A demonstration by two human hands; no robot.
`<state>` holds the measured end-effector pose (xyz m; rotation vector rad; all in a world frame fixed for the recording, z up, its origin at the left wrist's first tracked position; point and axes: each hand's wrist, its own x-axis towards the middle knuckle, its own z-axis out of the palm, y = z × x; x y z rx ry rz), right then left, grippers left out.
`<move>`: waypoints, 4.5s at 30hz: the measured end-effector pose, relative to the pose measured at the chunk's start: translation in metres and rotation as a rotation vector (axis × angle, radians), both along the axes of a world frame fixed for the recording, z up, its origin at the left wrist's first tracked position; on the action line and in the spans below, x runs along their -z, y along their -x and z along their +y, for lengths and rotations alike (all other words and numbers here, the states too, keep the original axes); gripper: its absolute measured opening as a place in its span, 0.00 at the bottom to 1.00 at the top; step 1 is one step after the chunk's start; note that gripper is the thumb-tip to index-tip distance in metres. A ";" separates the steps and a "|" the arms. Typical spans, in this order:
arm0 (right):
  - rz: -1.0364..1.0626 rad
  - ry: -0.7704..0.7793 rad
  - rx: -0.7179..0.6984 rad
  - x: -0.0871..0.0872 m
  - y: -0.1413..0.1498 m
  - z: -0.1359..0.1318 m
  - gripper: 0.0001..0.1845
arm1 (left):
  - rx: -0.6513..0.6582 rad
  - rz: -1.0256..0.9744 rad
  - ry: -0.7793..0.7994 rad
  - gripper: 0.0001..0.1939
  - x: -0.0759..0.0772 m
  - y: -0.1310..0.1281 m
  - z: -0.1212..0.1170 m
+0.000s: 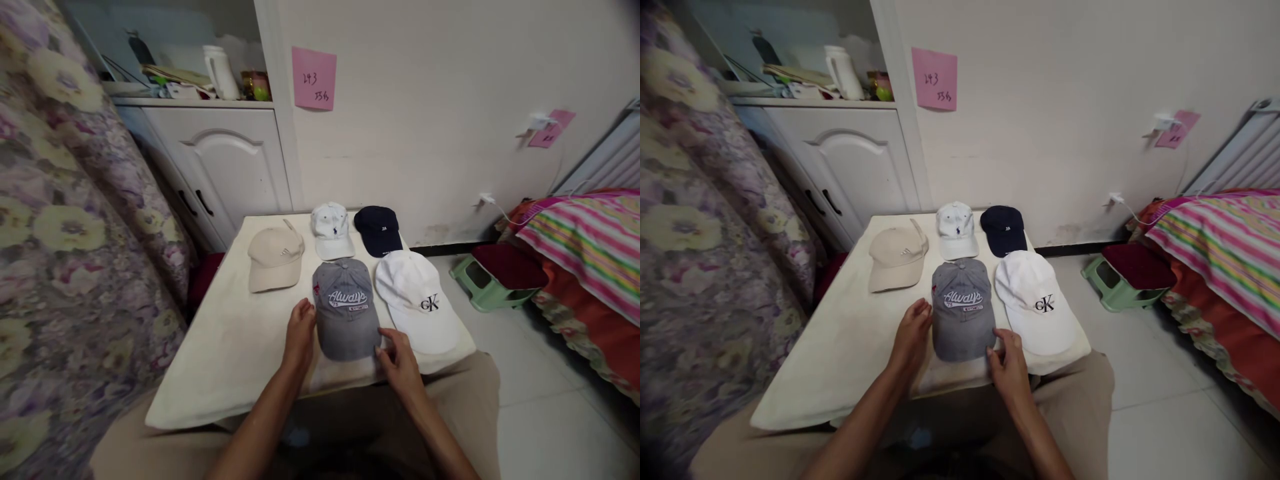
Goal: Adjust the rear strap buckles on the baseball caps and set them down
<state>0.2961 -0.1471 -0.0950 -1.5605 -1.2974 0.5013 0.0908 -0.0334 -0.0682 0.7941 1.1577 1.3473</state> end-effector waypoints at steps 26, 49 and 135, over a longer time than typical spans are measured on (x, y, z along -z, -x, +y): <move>0.078 -0.031 -0.096 -0.003 0.005 -0.008 0.21 | 0.294 0.990 -0.545 0.41 0.013 0.008 -0.073; -0.318 -0.038 -0.013 -0.015 0.020 -0.009 0.18 | 0.295 0.676 -0.368 0.22 0.016 0.007 -0.066; 1.292 0.070 -0.612 -0.123 0.068 -0.008 0.25 | 0.503 -0.926 0.032 0.13 -0.006 0.084 -0.148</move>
